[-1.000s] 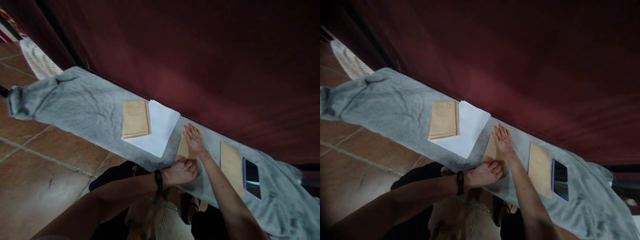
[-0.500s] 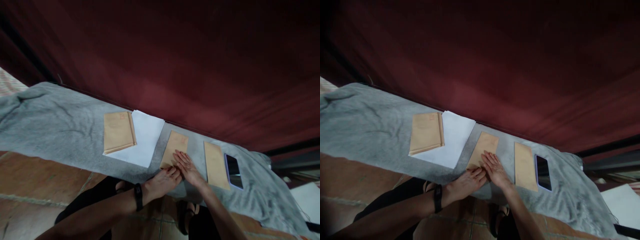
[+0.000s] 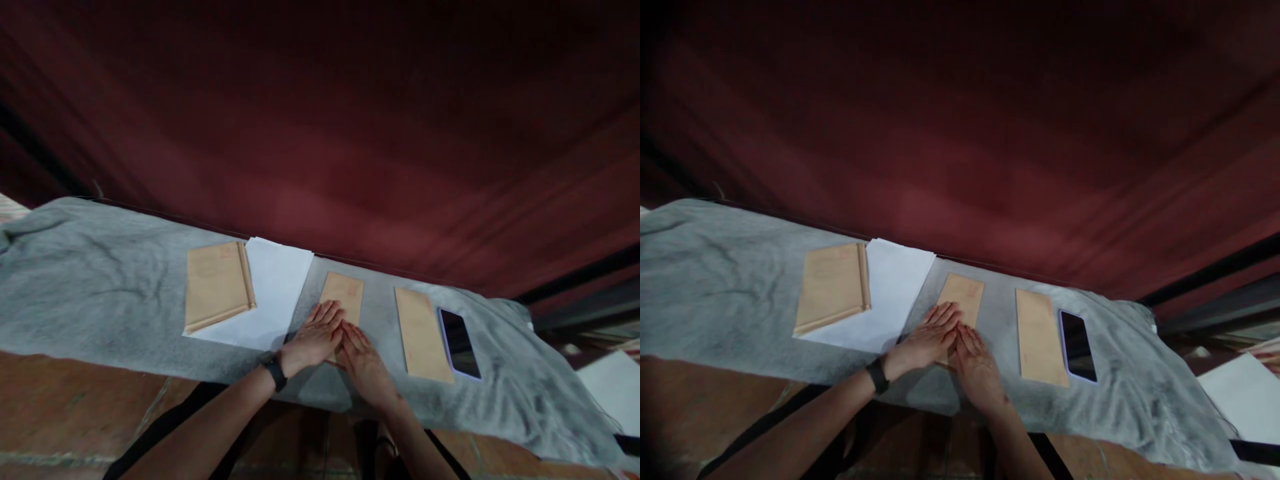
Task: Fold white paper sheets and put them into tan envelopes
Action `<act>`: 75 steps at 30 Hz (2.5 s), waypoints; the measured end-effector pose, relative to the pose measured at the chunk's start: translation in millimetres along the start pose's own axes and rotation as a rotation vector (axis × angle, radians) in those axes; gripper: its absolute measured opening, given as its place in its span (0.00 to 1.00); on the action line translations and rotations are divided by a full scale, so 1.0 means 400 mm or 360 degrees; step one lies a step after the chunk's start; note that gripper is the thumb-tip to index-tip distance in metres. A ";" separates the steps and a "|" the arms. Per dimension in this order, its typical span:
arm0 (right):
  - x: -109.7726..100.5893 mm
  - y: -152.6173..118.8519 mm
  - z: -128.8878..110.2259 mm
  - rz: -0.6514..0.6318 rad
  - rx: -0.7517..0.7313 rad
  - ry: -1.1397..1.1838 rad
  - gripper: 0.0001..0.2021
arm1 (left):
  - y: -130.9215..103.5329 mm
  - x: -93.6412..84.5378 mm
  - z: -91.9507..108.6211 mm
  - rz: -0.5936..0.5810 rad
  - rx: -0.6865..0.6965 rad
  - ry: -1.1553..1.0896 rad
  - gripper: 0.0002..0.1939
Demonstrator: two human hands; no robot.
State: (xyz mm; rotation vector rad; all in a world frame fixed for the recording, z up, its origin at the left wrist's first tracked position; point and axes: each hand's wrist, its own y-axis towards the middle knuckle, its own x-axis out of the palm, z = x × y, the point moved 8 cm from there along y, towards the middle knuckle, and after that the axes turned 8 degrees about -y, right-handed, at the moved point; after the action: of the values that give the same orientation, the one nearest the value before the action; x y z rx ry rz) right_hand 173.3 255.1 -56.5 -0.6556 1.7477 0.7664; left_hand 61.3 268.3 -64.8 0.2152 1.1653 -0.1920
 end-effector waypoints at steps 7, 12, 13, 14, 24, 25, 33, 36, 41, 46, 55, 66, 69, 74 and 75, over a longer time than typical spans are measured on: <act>-0.026 -0.040 -0.041 -0.0017 -0.0099 -0.0008 0.29 | 0.061 -0.018 -0.013 0.0115 -0.0029 0.0075 0.26; -0.021 -0.035 -0.052 0.0047 -0.0138 -0.0001 0.15 | 0.091 -0.005 -0.023 0.0195 -0.0146 0.0101 0.26; -0.021 -0.034 -0.052 0.0072 -0.0141 -0.0008 0.14 | 0.095 -0.003 -0.024 0.0205 -0.0182 0.0110 0.27; -0.021 -0.033 -0.053 0.0093 -0.0145 -0.0019 0.12 | 0.098 -0.001 -0.025 0.0211 -0.0219 0.0122 0.27; -0.029 -0.017 -0.061 -0.0014 -0.0287 -0.0062 0.09 | 0.115 0.007 -0.016 0.0179 -0.0294 0.0305 0.28; -0.028 -0.015 -0.061 -0.0037 -0.0293 -0.0059 0.09 | 0.122 0.006 -0.015 0.0163 -0.0280 0.0314 0.29; -0.050 -0.012 -0.059 -0.0091 -0.0299 -0.0073 0.08 | 0.226 -0.002 -0.021 0.0148 -0.0194 0.0318 0.30; -0.061 -0.015 -0.057 -0.0107 -0.0283 -0.0086 0.08 | 0.244 0.001 -0.030 0.0137 -0.0215 0.0328 0.31; -0.068 -0.029 -0.066 -0.0081 -0.0333 -0.0133 0.09 | 0.208 0.009 -0.017 0.0026 -0.0171 0.0364 0.30; -0.070 -0.030 -0.061 -0.0024 -0.0269 -0.0111 0.08 | 0.131 0.015 0.007 -0.0125 -0.0045 0.0327 0.28; -0.076 -0.020 -0.044 0.0081 -0.0221 -0.0037 0.09 | 0.051 0.011 -0.003 -0.0285 0.0073 0.0039 0.29; -0.068 -0.017 -0.042 0.0066 -0.0209 -0.0050 0.07 | 0.157 0.015 -0.002 -0.0139 0.0049 0.0132 0.30; -0.071 -0.016 -0.042 0.0063 -0.0218 -0.0039 0.07 | 0.183 0.023 -0.004 -0.0120 0.0052 0.0162 0.29; -0.076 -0.017 -0.042 0.0036 -0.0210 0.0003 0.07 | 0.161 0.032 0.000 -0.0174 0.0089 0.0143 0.29; -0.077 -0.018 -0.042 0.0035 -0.0207 0.0012 0.07 | 0.153 0.031 0.002 -0.0181 0.0093 0.0138 0.29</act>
State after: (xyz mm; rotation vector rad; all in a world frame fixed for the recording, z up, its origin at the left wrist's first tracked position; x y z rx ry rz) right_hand 177.1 239.5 -24.5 -0.7281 1.7248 0.8999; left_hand 82.6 326.6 -71.6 0.2102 1.2599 -0.3198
